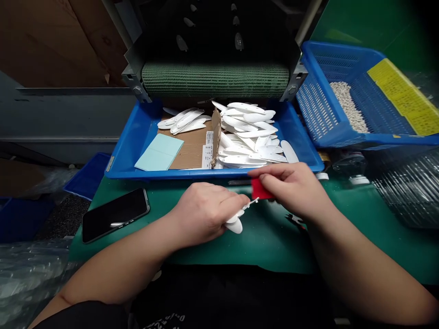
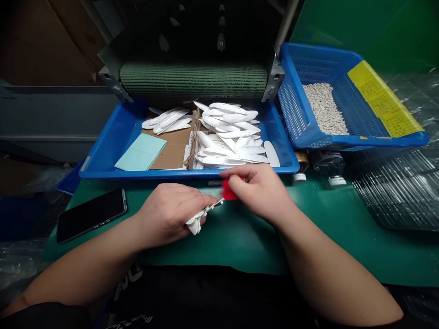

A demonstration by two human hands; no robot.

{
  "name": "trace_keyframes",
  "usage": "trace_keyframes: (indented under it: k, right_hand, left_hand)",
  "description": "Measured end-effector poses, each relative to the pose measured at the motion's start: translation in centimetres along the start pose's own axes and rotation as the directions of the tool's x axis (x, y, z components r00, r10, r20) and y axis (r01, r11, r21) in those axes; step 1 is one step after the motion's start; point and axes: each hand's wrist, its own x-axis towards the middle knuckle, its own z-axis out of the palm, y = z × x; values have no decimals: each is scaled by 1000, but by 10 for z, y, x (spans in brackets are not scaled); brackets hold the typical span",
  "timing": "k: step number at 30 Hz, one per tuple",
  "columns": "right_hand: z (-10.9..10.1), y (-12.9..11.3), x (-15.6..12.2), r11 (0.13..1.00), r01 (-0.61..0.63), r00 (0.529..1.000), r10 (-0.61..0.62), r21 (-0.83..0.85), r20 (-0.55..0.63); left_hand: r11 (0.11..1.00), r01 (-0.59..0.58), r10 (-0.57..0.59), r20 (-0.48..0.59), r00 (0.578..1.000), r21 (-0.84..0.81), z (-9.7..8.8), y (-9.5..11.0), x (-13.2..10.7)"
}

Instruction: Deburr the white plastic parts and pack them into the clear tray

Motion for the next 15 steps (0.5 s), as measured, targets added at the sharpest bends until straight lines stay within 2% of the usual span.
trace_keyframes:
  k: [1,2,3,4,5,6,8,9,10,12,13,14,15]
  right_hand:
    - [0,0,0,1000,16,997,-17,-23,-76]
    - [0,0,0,1000,23,995,-21,13,-100]
    - [0,-1,0,997,11,999,-8,81,-37]
    - [0,-1,0,990,-26,996,14,138,89]
    - [-1,-2,0,988,-59,983,33,141,181]
    - [-2,-3,0,995,-61,980,44,84,194]
    - [-3,-5,-1,996,-11,999,15,-89,47]
    - [-4,-5,-1,993,15,999,-19,-116,-38]
    - [-4,-6,-2,996,38,997,-44,-82,-70]
    - [-5,-6,-3,999,22,997,-25,48,75]
    - [-4,-6,-3,999,-4,990,-4,54,143]
    - [-4,-5,-3,1000,-15,988,15,0,154]
    - [-4,-4,-2,996,-9,994,20,-94,109]
  left_hand:
    - [1000,-2,2,5,1000,-9,0,0,0]
    - [1000,-1,2,12,1000,-16,0,0,0]
    - [1000,-2,2,17,1000,-17,0,1,0]
    - [1000,-8,8,21,1000,-2,0,1,0]
    - [1000,-19,19,22,1000,19,0,1,-1]
    - [999,-29,29,22,999,34,0,1,-1]
    - [998,-49,48,20,999,46,-1,2,-1]
    - [998,-53,52,20,998,43,-1,2,0]
    - [998,-53,52,21,998,38,-2,2,0]
    - [998,-50,50,19,999,40,-3,2,1]
    - [998,-50,49,18,999,47,-3,2,1]
    - [997,-50,49,15,999,52,-3,2,1]
    - [997,-49,48,15,999,53,-3,2,2]
